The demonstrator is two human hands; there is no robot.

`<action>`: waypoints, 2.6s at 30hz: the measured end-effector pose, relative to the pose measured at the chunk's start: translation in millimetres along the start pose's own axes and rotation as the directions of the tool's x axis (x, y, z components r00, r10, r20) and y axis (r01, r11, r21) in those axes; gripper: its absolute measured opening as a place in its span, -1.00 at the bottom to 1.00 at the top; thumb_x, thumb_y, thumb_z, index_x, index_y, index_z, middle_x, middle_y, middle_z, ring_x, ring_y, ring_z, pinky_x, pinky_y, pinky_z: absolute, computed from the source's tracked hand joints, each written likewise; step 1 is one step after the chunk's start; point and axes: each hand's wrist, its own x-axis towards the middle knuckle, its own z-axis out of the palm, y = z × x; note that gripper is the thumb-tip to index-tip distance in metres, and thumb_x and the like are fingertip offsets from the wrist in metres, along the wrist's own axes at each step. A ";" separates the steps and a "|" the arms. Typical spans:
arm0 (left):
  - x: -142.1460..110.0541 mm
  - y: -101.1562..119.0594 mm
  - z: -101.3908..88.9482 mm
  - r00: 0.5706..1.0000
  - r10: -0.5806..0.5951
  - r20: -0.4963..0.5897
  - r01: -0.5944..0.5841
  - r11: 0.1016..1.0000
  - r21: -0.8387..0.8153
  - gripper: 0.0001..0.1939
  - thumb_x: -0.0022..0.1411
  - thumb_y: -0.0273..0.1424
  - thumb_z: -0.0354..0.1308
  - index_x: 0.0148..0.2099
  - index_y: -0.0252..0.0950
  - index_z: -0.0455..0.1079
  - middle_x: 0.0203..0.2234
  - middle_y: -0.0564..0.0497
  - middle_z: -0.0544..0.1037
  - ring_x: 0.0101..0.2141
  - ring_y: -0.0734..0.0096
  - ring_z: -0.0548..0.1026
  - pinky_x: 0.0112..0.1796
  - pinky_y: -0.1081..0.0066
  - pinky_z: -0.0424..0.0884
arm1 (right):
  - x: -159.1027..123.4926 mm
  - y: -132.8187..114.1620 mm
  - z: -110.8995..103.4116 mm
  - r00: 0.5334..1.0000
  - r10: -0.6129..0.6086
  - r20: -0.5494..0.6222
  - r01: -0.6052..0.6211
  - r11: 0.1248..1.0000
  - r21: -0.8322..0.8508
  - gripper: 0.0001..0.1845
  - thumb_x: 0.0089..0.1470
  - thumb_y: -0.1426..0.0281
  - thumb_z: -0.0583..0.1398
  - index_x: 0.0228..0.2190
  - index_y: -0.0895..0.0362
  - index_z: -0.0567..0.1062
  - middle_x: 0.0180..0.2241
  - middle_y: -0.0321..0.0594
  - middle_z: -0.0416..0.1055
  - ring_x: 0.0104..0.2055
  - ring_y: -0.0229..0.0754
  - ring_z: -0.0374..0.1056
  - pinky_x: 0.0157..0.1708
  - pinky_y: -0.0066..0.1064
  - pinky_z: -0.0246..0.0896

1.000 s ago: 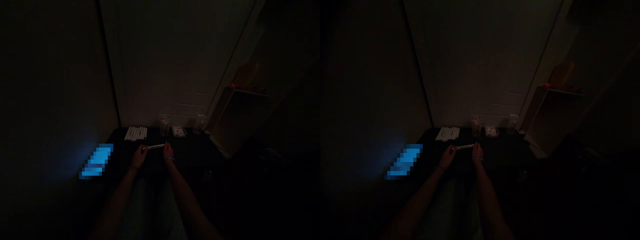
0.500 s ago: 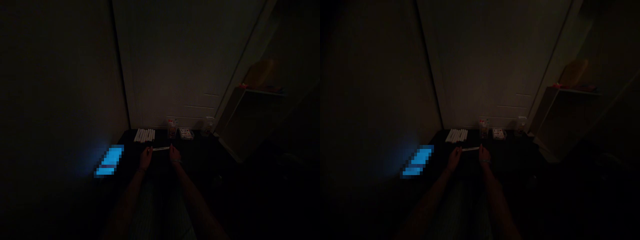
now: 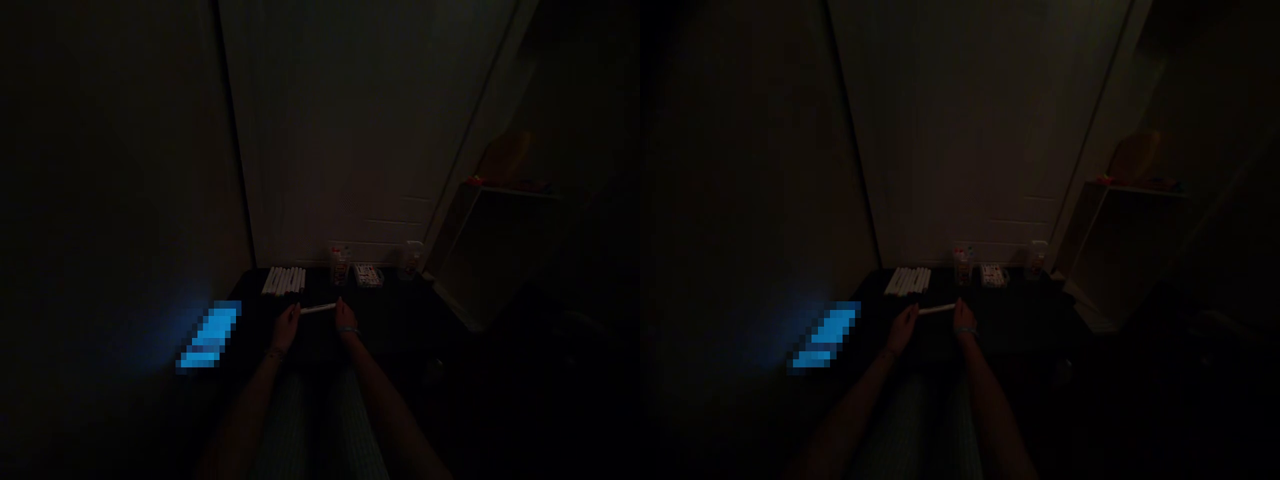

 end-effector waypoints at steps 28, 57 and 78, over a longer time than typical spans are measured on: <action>-2.9 9.4 -4.0 0.996 0.065 0.053 -0.067 0.997 0.032 -0.67 0.11 -0.14 -0.14 -0.26 -0.24 0.29 -0.46 0.10 0.41 -0.44 0.47 0.35 -0.39 0.52 0.26 | -6.6 -15.9 -6.6 0.999 0.024 -0.043 -0.028 0.995 -0.100 -0.46 0.04 -0.03 -0.18 -0.45 0.06 0.39 -0.45 -0.27 0.40 -0.39 -0.24 0.31 -0.43 -0.49 0.08; -2.2 12.7 -4.5 0.999 0.022 0.024 -0.021 1.000 -0.003 -0.62 0.05 -0.08 -0.10 -0.29 -0.26 0.32 -0.45 0.07 0.43 -0.38 0.41 0.37 -0.33 0.47 0.28 | 1.6 -8.4 -3.1 0.998 0.055 -0.040 -0.057 0.997 -0.052 -0.39 0.05 -0.01 -0.19 -0.50 0.10 0.45 -0.51 -0.24 0.39 -0.44 -0.25 0.30 -0.47 -0.52 0.10; -3.1 9.9 -1.4 0.999 0.016 0.048 -0.015 1.000 -0.020 -0.65 0.03 -0.08 -0.04 -0.29 -0.25 0.30 -0.50 0.10 0.40 -0.45 0.47 0.35 -0.42 0.52 0.27 | 1.1 -9.8 -3.0 0.998 0.058 -0.033 -0.059 0.998 -0.015 -0.40 0.07 0.00 -0.22 -0.47 0.08 0.43 -0.46 -0.25 0.40 -0.40 -0.25 0.30 -0.43 -0.50 0.10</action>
